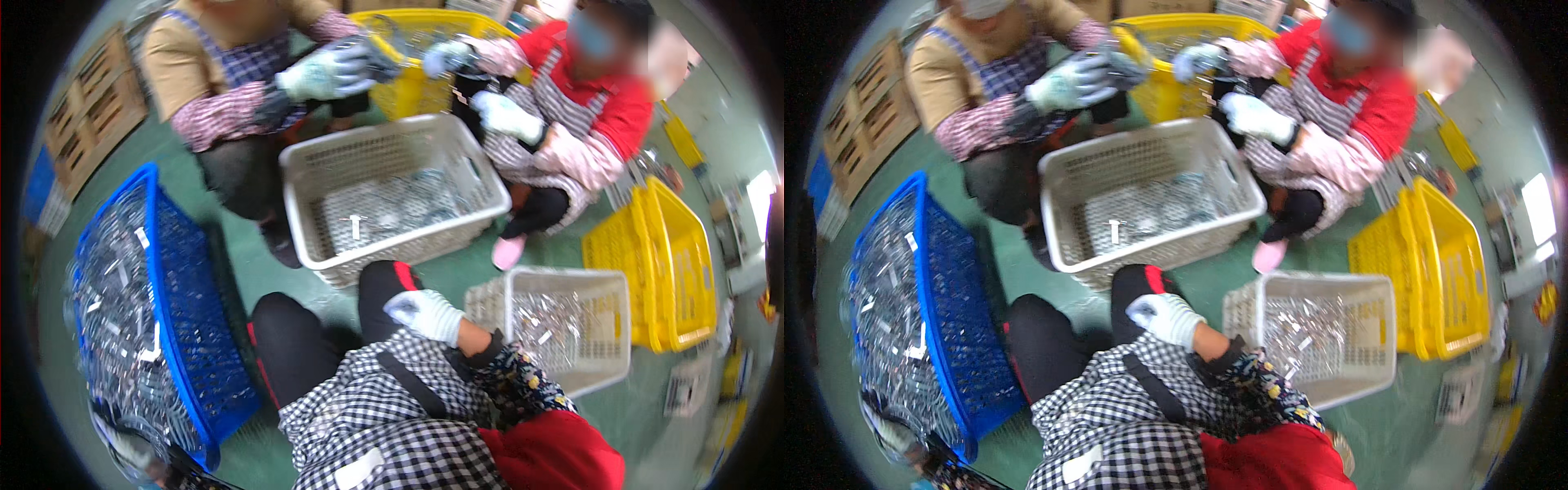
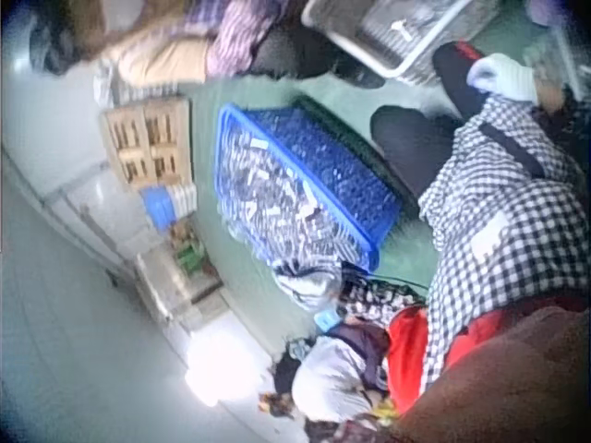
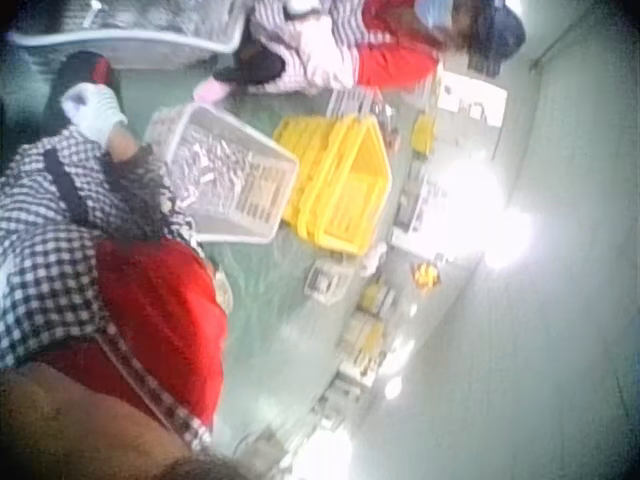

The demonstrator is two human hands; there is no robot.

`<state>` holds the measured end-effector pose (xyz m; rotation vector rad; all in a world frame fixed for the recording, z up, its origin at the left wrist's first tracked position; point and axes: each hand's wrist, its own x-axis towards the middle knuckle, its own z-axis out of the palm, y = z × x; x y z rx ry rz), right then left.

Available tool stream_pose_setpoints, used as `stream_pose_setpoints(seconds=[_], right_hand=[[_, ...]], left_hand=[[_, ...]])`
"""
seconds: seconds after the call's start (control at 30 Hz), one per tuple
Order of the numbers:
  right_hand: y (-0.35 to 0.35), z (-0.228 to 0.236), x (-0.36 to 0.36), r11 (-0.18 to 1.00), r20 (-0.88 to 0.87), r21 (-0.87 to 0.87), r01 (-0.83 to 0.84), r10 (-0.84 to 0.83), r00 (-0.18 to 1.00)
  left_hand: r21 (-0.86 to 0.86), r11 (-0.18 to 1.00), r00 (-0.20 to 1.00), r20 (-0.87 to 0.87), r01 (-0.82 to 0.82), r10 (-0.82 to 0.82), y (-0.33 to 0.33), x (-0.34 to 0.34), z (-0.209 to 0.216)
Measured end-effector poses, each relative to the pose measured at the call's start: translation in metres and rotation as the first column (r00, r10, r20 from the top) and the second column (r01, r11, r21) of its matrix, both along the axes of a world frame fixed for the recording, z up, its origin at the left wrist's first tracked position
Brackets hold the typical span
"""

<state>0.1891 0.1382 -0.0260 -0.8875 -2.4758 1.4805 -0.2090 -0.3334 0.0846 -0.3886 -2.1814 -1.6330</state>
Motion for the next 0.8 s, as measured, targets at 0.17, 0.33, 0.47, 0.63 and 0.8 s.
stream_pose_setpoints(seconds=[0.17, 0.33, 0.47, 0.63, 0.8], right_hand=[[-0.006, -0.003, 0.02, 0.99, -0.085, -0.066, 0.126, -0.132, 0.988], [0.002, -0.001, 0.076, 0.948, -0.167, 0.021, 0.318, -0.311, 0.936], [0.05, -0.009, 0.201, 0.54, -0.274, -0.158, 0.826, -0.828, 0.489], [0.074, -0.117, 0.32, 0.397, 0.341, 0.055, 0.916, -0.87, 0.356], [0.06, -0.135, 0.279, 0.665, 0.635, 0.202, 0.719, -0.648, 0.421]], left_hand=[[0.618, 0.78, 0.653, 0.552, 0.097, -0.519, 0.202, 0.129, -0.023], [0.707, 0.607, 0.288, 0.534, 0.364, -0.795, 0.306, 0.208, -0.063], [0.764, 0.508, 0.204, 0.466, 0.398, -0.861, 0.321, 0.201, -0.065], [0.709, 0.607, 0.198, 0.577, 0.36, -0.792, 0.303, 0.187, -0.077], [0.573, 0.755, 0.277, 0.705, 0.319, -0.652, 0.302, 0.206, -0.078]])
